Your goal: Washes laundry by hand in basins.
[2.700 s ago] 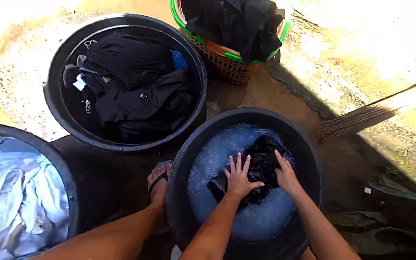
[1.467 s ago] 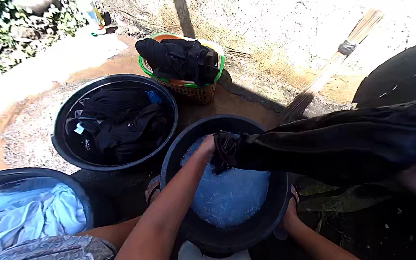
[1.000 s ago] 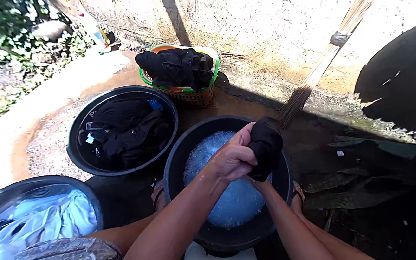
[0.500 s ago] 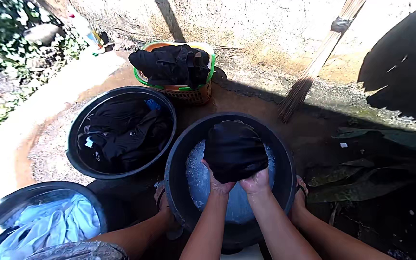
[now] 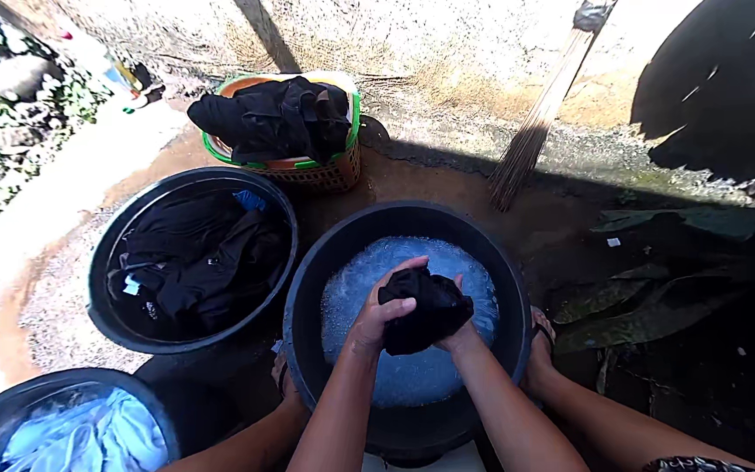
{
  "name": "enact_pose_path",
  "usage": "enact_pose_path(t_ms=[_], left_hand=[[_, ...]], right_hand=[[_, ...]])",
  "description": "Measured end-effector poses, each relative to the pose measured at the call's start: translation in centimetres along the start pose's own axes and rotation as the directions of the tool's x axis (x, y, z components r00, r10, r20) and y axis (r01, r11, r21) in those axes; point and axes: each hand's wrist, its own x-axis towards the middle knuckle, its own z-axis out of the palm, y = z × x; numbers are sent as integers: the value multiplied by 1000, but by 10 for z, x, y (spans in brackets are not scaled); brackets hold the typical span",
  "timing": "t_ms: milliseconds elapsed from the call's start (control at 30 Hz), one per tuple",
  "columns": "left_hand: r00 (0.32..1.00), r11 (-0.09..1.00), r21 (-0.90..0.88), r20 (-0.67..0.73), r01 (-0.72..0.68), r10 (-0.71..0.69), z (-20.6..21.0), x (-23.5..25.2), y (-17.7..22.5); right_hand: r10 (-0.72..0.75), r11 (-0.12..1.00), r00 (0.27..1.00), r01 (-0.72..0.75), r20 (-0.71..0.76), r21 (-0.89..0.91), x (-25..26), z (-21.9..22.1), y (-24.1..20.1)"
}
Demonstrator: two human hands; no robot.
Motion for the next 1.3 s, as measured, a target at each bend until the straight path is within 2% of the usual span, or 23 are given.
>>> enact_pose_path(t_ms=[67, 100, 133, 167, 200, 233, 267, 300, 367, 433, 500, 567, 667, 733, 800, 867, 933, 1033, 1167, 1200, 1233, 1300], left_hand=[[982, 989, -116, -177, -90, 68, -1, -6, -8], [950, 973, -189, -303, -135, 73, -2, -6, -8], [907, 950, -272, -421, -154, 26, -3, -3, -6], [864, 925, -359, -497, -123, -78, -5, 2, -3], [832, 883, -465, -513, -60, -213, -8, 8, 0], [804, 836, -548, -494, 8, -331, -10, 14, 0], [787, 802, -592, -455, 82, -417, -10, 19, 1], [779, 789, -592, -413, 165, -472, -8, 24, 5], [816, 827, -447, -295, 341, -497, -9, 33, 14], [838, 853, -200, -179, 481, -515, -13, 44, 20], [842, 839, 68, -47, 540, -538, -14, 60, 24], [780, 769, 223, 58, 599, -624, -3, 77, 25], [577, 514, 496, 30, 700, -816, 32, 86, 31], [502, 339, 739, 0, 583, -865, 46, 89, 26], [473, 138, 926, -49, 351, -880, 56, 91, 12], [458, -10, 985, -90, 173, -884, 62, 85, -8], [432, -109, 991, -131, 76, -892, 66, 76, -31], [381, -155, 988, -142, -5, -913, 64, 53, -69], [370, -140, 990, -132, 7, -920, 52, 32, -101], [368, -143, 989, -148, 42, -918, 47, 30, -101], [379, -140, 985, -168, 99, -910, 38, 31, -96], [420, -93, 944, -228, 317, -878, 5, 41, -68]], right_hand=[[-192, 981, 966, 187, -173, -41, 9, 26, -10], [-298, 954, 921, 280, -250, -106, 10, 40, -17], [-420, 901, 870, 365, -257, -235, 7, 52, -23], [-547, 797, 818, 444, -179, -409, 4, 60, -28], [-647, 634, 761, 501, -49, -589, 0, 68, -32], [-692, 416, 710, 536, 126, -735, -5, 75, -35], [-688, 174, 656, 564, 310, -807, -11, 84, -35], [-641, -44, 603, 588, 475, -807, -16, 91, -34], [-474, -381, 503, 623, 723, -683, -26, 103, -26], [-265, -614, 412, 625, 872, -482, -34, 108, -19], [-78, -727, 353, 619, 932, -295, -41, 110, -11], [67, -755, 333, 634, 941, -171, -47, 111, -4], [202, -759, 397, 641, 895, -113, -52, 106, 11], [282, -775, 470, 625, 836, -90, -50, 96, 26], [399, -782, 575, 620, 714, -62, -46, 86, 38], [502, -764, 691, 636, 521, -106, -43, 77, 49], [514, -747, 752, 628, 412, -216, -38, 56, 66], [478, -689, 816, 578, 324, -437, -35, 12, 98], [533, -599, 821, 538, 206, -593, -31, -25, 117], [535, -594, 812, 558, 233, -579, -31, -26, 119], [528, -612, 785, 617, 325, -496, -28, -25, 121], [564, -628, 654, 736, 505, -252, -15, 2, 113]])
